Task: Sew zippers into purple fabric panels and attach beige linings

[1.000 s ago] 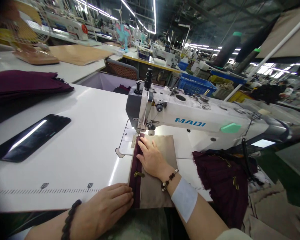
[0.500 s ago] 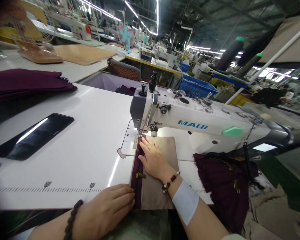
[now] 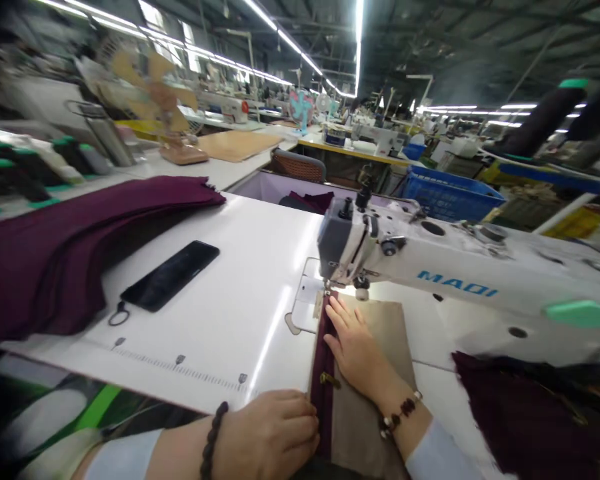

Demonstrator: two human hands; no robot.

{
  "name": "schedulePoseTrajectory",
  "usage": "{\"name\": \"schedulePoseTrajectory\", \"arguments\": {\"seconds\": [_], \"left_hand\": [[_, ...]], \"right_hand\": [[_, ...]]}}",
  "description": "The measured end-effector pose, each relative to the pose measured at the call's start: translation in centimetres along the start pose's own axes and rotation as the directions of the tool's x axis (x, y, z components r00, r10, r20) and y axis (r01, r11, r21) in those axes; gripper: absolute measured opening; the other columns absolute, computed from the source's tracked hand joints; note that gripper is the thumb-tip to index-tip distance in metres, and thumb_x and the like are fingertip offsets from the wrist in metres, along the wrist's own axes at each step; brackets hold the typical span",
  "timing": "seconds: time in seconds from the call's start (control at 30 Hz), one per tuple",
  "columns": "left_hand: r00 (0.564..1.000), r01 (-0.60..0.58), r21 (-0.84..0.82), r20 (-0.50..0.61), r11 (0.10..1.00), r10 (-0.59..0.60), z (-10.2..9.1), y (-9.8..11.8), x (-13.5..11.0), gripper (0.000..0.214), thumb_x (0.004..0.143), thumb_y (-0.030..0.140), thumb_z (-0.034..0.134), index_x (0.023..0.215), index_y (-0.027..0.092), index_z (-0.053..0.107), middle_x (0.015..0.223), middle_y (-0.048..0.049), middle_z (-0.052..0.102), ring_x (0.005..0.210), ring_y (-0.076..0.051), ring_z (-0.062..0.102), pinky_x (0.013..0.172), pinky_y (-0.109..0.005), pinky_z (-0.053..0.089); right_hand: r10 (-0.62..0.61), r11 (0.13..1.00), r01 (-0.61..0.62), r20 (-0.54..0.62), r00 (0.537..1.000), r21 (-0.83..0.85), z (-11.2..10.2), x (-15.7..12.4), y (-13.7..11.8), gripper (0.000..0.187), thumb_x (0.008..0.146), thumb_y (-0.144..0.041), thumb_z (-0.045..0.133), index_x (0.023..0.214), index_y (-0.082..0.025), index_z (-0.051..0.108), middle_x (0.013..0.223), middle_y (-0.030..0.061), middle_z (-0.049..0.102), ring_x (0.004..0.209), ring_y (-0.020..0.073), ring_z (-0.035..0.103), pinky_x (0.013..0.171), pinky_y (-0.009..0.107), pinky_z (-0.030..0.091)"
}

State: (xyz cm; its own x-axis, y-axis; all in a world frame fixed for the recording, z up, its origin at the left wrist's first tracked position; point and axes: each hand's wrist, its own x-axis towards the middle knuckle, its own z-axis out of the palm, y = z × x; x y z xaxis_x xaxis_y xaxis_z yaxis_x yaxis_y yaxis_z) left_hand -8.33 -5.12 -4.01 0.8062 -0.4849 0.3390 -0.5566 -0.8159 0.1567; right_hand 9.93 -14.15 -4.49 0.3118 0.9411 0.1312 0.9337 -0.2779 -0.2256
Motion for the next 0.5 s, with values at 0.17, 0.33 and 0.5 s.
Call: {"name": "schedulePoseTrajectory", "arguments": {"seconds": [0.17,0.33,0.5], "left_hand": [[0.953,0.29,0.141,-0.139,0.947,-0.271,-7.0,-5.2,-3.4,0.028,0.094,0.034,0.04,0.091,0.014,0.059,0.089,-0.0043,0.064,0.083,-0.014,0.058,0.082,-0.025,0.047],[0.307,0.916,0.385,-0.489,0.114,-0.816,-19.9,-13.4,-14.5,0.042,0.093,0.043,0.038,0.108,0.01,0.058,0.116,-0.0124,0.058,0.103,-0.026,0.054,0.083,-0.036,0.045],[0.134,0.947,0.32,-0.362,0.012,-0.923,-24.8,-16.1,-22.4,0.042,0.081,0.047,0.057,0.085,0.008,0.069,0.075,-0.0078,0.067,0.075,-0.022,0.059,0.069,-0.029,0.043]], "right_hand": [[-0.088,0.994,0.081,-0.094,0.992,-0.076,1.9,-0.1,1.5,0.047,0.092,-0.03,0.029,0.135,-0.013,0.037,0.142,0.0108,0.033,0.133,0.023,0.026,0.103,0.054,0.033],[-0.196,0.969,0.158,-0.199,0.96,-0.19,3.0,-0.1,2.4,0.046,0.092,-0.031,0.03,0.134,-0.015,0.037,0.139,0.0099,0.036,0.13,0.0242,0.034,0.096,0.053,0.043],[-0.255,0.944,0.186,-0.243,0.936,-0.274,3.1,0.1,2.5,0.046,0.092,-0.029,0.031,0.134,-0.013,0.035,0.138,0.0106,0.039,0.127,0.0255,0.038,0.09,0.051,0.048]]}}
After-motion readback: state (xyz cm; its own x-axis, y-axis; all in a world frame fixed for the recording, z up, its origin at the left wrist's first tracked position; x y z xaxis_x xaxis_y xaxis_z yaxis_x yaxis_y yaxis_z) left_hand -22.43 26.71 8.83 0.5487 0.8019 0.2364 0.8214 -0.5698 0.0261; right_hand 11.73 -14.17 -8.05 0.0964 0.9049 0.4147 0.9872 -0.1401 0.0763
